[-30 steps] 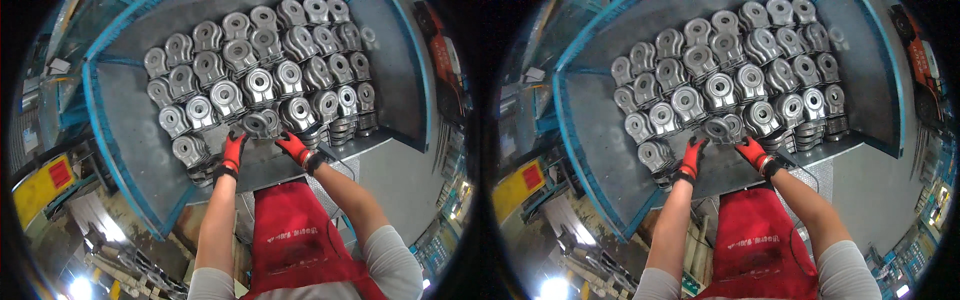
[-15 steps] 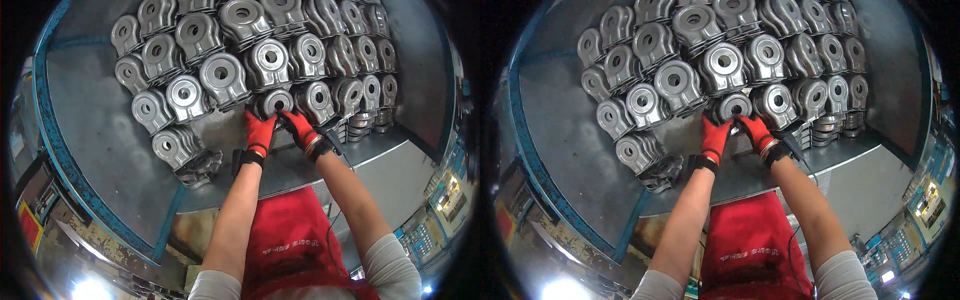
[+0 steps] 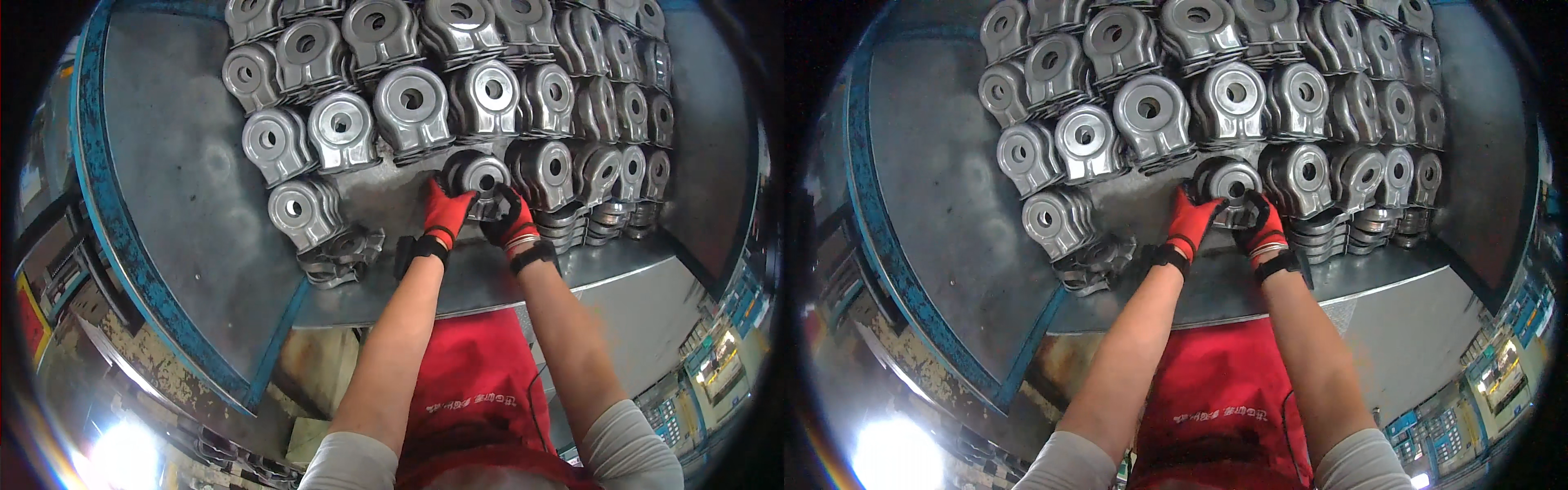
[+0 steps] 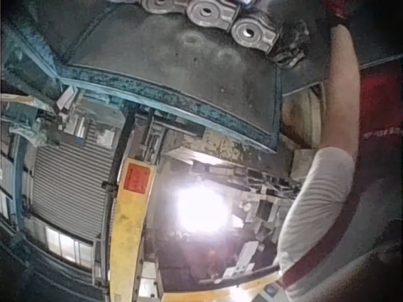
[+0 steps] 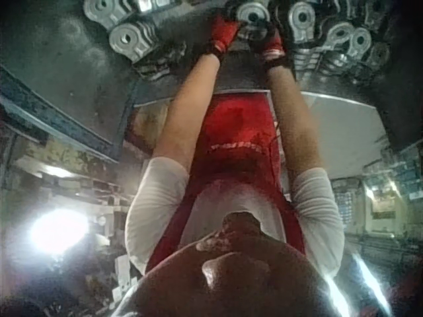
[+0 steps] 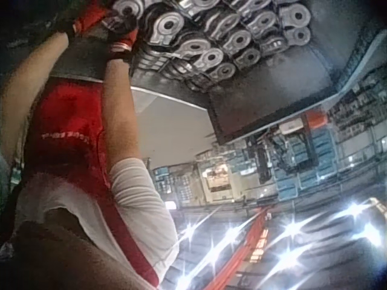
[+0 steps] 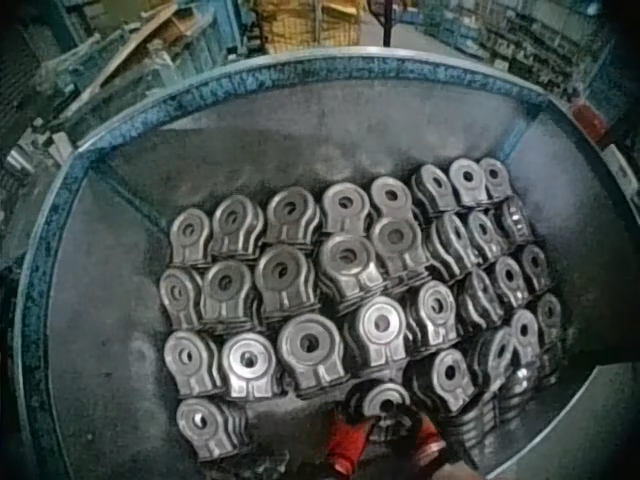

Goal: Placing metal parts into a stamping press and operating the machine using safety buttons.

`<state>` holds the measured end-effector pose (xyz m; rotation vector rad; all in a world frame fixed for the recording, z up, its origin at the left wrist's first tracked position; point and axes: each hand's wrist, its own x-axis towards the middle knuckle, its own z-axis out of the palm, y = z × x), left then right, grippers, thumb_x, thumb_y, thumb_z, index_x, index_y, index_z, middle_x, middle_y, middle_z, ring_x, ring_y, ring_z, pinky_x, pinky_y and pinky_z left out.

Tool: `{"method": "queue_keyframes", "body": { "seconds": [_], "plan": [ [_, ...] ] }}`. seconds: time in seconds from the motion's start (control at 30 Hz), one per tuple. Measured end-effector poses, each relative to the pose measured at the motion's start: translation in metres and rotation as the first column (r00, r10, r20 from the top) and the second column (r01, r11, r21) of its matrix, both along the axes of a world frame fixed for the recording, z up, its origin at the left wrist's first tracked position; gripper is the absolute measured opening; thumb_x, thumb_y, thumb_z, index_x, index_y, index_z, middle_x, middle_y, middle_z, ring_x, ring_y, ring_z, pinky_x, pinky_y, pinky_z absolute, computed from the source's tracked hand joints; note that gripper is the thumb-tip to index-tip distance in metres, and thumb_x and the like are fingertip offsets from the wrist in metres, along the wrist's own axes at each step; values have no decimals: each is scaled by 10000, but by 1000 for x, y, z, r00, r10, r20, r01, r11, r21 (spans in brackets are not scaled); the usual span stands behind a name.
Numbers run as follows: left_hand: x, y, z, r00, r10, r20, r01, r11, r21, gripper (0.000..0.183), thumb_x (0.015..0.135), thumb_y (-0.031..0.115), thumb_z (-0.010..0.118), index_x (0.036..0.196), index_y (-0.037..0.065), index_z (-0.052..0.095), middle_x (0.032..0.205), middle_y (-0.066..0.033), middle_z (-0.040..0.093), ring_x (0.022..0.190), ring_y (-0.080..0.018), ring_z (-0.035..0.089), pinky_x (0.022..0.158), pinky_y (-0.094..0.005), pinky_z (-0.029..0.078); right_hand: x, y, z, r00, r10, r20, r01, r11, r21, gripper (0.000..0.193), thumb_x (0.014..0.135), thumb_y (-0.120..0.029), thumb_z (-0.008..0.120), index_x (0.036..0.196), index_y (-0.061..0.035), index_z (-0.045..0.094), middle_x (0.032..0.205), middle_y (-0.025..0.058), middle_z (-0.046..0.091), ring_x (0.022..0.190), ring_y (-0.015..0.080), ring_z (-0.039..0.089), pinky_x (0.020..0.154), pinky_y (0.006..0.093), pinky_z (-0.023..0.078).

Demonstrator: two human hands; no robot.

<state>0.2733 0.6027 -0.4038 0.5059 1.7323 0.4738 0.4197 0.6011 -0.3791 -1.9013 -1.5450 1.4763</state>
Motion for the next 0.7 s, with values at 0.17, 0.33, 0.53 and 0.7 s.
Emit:
{"method": "queue_keyframes", "body": {
  "seconds": [0.17, 0.33, 0.53, 0.7],
  "plan": [
    [2, -1, 3, 996, -57, -69, 56, 998, -27, 967, 658, 365, 775, 1384, 3, 248, 1366, -196, 391, 1278, -313, 371, 1051, -374, 309, -6, -21, -34, -245, -941, -233, 167, 196, -966, 216, 826, -229, 589, 983, -81, 580, 898, 65, 625, 784, 197, 594, 743, 338, 496],
    [0, 4, 1, 1000, 5, 31, -5, 1000, -26, 844, 680, 266, 782, 1338, 2, 325, 1310, -160, 467, 1205, -278, 456, 996, -357, 370, -26, -5, -24, -386, -919, -74, 254, -29, -967, 241, 854, -250, 557, 1027, -84, 580, 920, 79, 626, 817, 232, 597, 748, 377, 501],
    [0, 6, -40, 943, 163, 289, -202, 973, 110, 610, 677, 187, 780, 1198, 3, 521, 1207, -116, 561, 1073, -219, 549, 908, -334, 436, -36, -25, -45, -256, -837, -483, 339, 390, -856, 215, 830, -226, 541, 985, -90, 602, 951, 99, 638, 913, 270, 592, 882, 405, 443],
    [17, 23, 20, 915, 345, 211, -364, 930, 58, 767, 625, 201, 816, 1241, -18, 415, 1202, -157, 538, 1077, -257, 537, 922, -353, 430, -19, -37, -60, 668, -593, -449, 541, 802, -253, 298, 885, -327, 464, 1003, -87, 596, 1026, 92, 636, 981, 253, 579, 918, 379, 424]
  ]
}}
